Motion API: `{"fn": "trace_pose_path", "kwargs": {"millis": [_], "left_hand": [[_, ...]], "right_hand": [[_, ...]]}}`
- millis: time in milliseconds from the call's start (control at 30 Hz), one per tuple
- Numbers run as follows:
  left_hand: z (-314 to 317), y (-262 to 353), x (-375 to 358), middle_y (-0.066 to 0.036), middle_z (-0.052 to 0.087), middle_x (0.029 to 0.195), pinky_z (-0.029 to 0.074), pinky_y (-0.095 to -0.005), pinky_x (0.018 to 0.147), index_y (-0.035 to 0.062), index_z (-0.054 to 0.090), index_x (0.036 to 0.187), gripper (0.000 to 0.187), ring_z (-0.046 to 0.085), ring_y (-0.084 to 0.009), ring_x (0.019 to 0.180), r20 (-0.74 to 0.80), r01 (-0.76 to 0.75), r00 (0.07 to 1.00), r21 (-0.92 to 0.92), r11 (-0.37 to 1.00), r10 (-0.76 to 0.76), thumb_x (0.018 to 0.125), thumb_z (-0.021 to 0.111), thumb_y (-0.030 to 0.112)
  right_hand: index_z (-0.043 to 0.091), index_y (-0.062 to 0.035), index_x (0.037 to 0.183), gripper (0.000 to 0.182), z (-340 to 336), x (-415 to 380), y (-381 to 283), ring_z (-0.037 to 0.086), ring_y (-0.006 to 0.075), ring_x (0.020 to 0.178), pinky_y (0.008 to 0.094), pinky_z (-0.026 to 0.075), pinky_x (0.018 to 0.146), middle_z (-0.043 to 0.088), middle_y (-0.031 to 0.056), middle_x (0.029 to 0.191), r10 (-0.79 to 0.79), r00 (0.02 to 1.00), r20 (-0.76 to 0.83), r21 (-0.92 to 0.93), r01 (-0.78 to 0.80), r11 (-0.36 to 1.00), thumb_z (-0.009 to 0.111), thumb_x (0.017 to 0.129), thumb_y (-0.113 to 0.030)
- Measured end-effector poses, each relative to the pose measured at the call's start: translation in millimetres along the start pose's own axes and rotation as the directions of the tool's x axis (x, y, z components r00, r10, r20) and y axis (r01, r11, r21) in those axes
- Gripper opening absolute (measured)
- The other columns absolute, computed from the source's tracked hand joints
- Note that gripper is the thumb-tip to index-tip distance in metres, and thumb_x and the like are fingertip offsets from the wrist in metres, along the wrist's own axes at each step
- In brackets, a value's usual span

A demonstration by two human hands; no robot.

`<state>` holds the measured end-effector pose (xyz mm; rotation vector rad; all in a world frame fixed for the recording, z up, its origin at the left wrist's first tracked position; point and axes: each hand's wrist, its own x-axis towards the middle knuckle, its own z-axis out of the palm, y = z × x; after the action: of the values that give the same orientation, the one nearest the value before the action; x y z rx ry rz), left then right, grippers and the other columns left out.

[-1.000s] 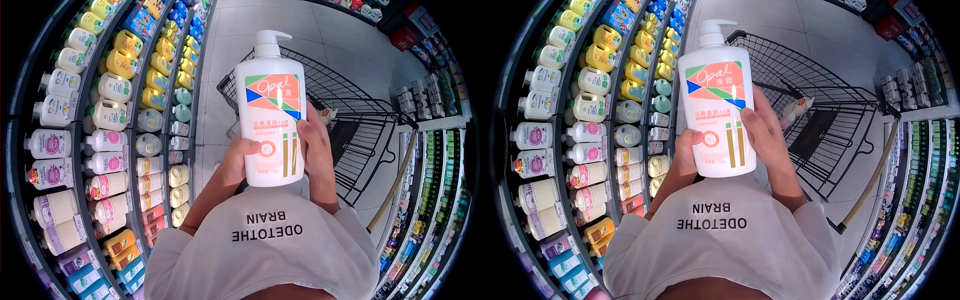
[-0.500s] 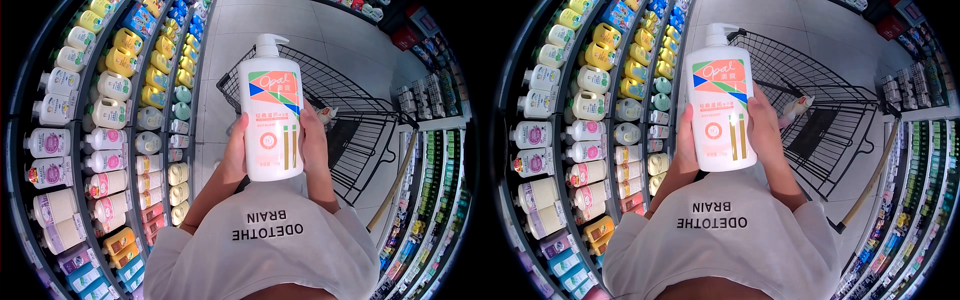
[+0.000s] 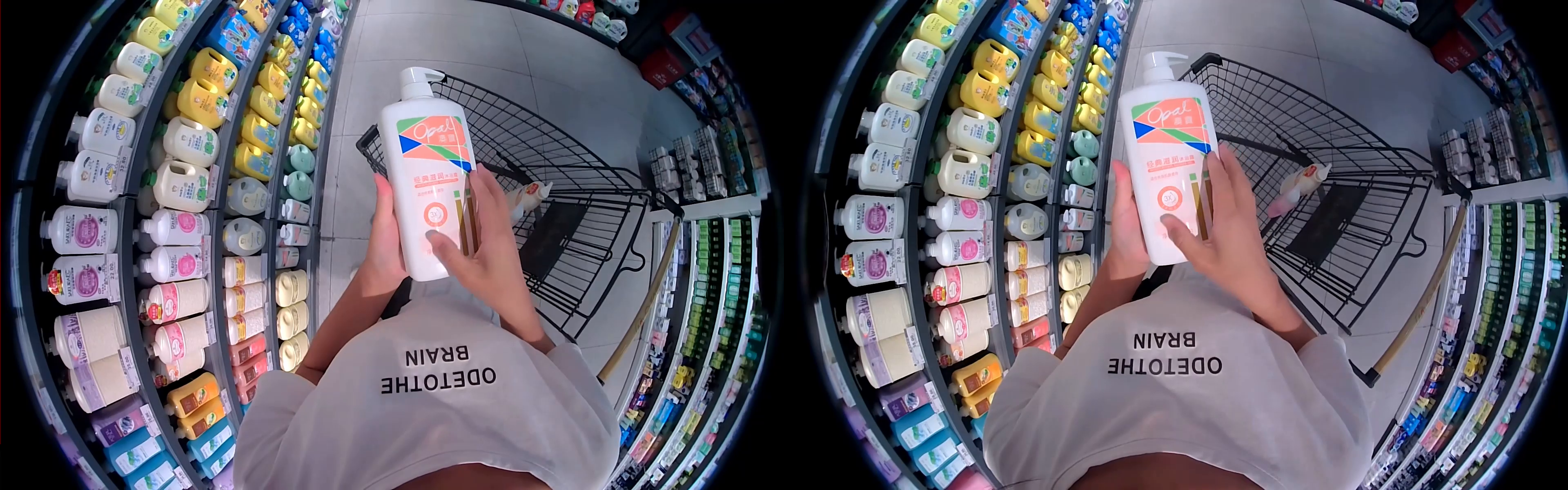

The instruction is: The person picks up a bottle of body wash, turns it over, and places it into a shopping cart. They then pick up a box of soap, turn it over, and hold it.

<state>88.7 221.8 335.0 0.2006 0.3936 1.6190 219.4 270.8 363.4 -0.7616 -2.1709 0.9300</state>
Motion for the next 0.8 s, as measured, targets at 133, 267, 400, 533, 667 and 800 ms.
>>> {"fn": "trace_pose_path", "kwargs": {"millis": [133, 267, 400, 533, 667, 800], "left_hand": [[0.4, 0.2, 2.0, -0.014, 0.039, 0.131, 0.037, -0.0411, 0.096, 0.0051, 0.025, 0.135, 0.077, 0.044, -0.0270, 0.117, -0.022, -0.058, 0.998, 0.024, 0.998, 0.059, 0.085, 0.021, 0.064], [1.0, 3.1, 1.5, -0.013, 0.041, 0.130, 0.038, -0.0388, 0.096, 0.0043, 0.025, 0.134, 0.074, 0.045, -0.0252, 0.116, -0.006, -0.093, 0.996, 0.051, 0.994, 0.094, 0.087, 0.020, 0.061], [2.7, 4.8, -0.6, -0.012, 0.043, 0.128, 0.037, -0.0365, 0.096, 0.0045, 0.027, 0.134, 0.071, 0.046, -0.0235, 0.115, 0.017, -0.081, 0.997, 0.153, 0.985, 0.079, 0.089, 0.020, 0.059], [10.4, 4.0, -2.5, -0.010, 0.036, 0.133, 0.033, -0.0343, 0.099, 0.0069, 0.018, 0.137, 0.069, 0.040, -0.0205, 0.119, 0.046, -0.092, 0.996, 0.383, 0.919, 0.080, 0.090, 0.017, 0.057], [17.4, 3.0, 1.8, -0.009, 0.019, 0.141, 0.025, -0.0327, 0.103, 0.0126, -0.001, 0.141, 0.067, 0.027, -0.0182, 0.127, 0.111, -0.174, 0.984, 0.503, 0.846, 0.137, 0.091, 0.015, 0.054], [6.5, 5.7, -6.8, -0.010, 0.017, 0.141, 0.026, -0.0325, 0.102, 0.0107, 0.002, 0.141, 0.066, 0.025, -0.0193, 0.128, 0.019, -0.106, 0.992, 0.662, 0.742, 0.125, 0.093, 0.030, 0.046]], "right_hand": [[0.028, 0.0142, 0.125, 0.088, 0.8, -2.0, -6.7, 0.030, 0.0486, 0.119, 0.0475, 0.029, 0.098, 0.024, 0.0361, 0.131, 0.052, 0.996, 0.072, -0.059, -0.048, 0.997, 0.072, 0.067, -0.034], [0.025, 0.0143, 0.126, 0.093, 3.2, -3.2, -5.2, 0.029, 0.0490, 0.120, 0.0481, 0.029, 0.098, 0.023, 0.0365, 0.131, 0.056, 0.994, 0.094, -0.024, -0.054, 0.998, 0.074, 0.065, -0.036], [0.021, 0.0136, 0.128, 0.095, 4.6, -0.2, -6.0, 0.029, 0.0489, 0.120, 0.0471, 0.029, 0.098, 0.022, 0.0363, 0.131, 0.059, 0.989, 0.132, -0.032, -0.055, 0.998, 0.075, 0.064, -0.033], [0.022, 0.0106, 0.127, 0.092, 14.7, 4.7, -1.9, 0.037, 0.0399, 0.115, 0.0427, 0.032, 0.096, 0.033, 0.0288, 0.123, 0.107, 0.984, 0.145, 0.235, -0.140, 0.962, 0.076, 0.063, -0.027], [0.025, 0.0046, 0.126, 0.084, 21.7, 9.1, 7.6, 0.042, 0.0258, 0.108, 0.0366, 0.035, 0.093, 0.040, 0.0168, 0.114, 0.096, 0.982, 0.162, 0.497, -0.165, 0.852, 0.076, 0.065, -0.021], [0.027, 0.0016, 0.128, 0.079, 19.3, 7.0, 9.5, 0.044, 0.0205, 0.108, 0.0340, 0.037, 0.092, 0.044, 0.0123, 0.117, 0.221, 0.950, 0.220, 0.646, -0.311, 0.697, 0.073, 0.067, -0.019]]}}
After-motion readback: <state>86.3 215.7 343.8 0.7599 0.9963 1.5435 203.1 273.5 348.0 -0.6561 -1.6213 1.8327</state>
